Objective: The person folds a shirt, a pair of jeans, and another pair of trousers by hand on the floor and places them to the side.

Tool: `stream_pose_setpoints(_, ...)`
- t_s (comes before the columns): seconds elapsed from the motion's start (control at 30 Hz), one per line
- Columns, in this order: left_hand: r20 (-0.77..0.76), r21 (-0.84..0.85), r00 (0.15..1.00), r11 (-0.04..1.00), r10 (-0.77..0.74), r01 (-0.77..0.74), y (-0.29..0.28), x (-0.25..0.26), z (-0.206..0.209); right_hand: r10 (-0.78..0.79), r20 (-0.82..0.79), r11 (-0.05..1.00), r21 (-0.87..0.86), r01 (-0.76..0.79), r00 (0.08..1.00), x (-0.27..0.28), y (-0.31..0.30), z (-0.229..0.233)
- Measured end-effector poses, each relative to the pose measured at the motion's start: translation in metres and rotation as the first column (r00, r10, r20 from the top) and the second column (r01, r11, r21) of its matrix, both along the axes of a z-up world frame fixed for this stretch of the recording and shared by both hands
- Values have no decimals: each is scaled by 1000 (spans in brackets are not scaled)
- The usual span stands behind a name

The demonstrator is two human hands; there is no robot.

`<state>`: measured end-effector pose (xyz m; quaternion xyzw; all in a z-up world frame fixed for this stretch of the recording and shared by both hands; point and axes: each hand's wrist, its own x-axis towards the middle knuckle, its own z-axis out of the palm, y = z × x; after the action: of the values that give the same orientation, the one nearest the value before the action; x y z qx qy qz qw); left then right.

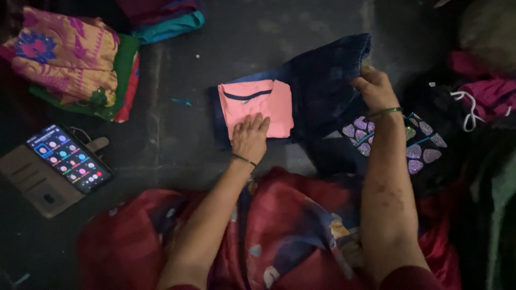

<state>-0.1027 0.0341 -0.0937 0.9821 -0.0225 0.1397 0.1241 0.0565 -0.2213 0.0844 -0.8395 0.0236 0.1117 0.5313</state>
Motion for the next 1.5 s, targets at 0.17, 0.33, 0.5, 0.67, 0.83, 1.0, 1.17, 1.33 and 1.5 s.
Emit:
stream_pose_setpoints(0.17,13,-346,979,917,-205,197,26,5,25,185,18,952,-250,-174,983,-10,21,23)
stream_pose_setpoints(0.33,-340,-841,934,-409,-108,-354,69,15,27,464,252,876,-270,-399,849,-47,98,-2)
stream_pose_setpoints(0.5,-235,-696,966,-674,-111,-247,98,5,6,651,194,695,237,-679,734,-105,187,-71)
stream_pose_setpoints(0.67,-227,-969,955,56,191,-242,97,6,-4,739,423,655,-274,-704,524,-113,190,-102)
stream_pose_setpoints(0.83,-513,-679,774,376,371,-631,94,12,-6,648,479,762,-416,-496,593,-96,165,-96)
stream_pose_setpoints(1.0,-125,-478,822,692,555,-540,87,9,-11,557,152,599,-754,-268,817,-91,167,-93)
stream_pose_setpoints(1.17,-293,-611,836,581,464,-537,94,9,16,577,-16,483,-799,-357,816,-87,165,-109)
stream_pose_setpoints(1.33,-542,-805,805,125,241,-580,85,10,38,589,-19,470,-806,-362,808,-81,157,-120)
stream_pose_setpoints(1.5,-505,-849,863,-187,16,-494,90,11,40,678,79,526,-747,-407,731,-74,140,-117)
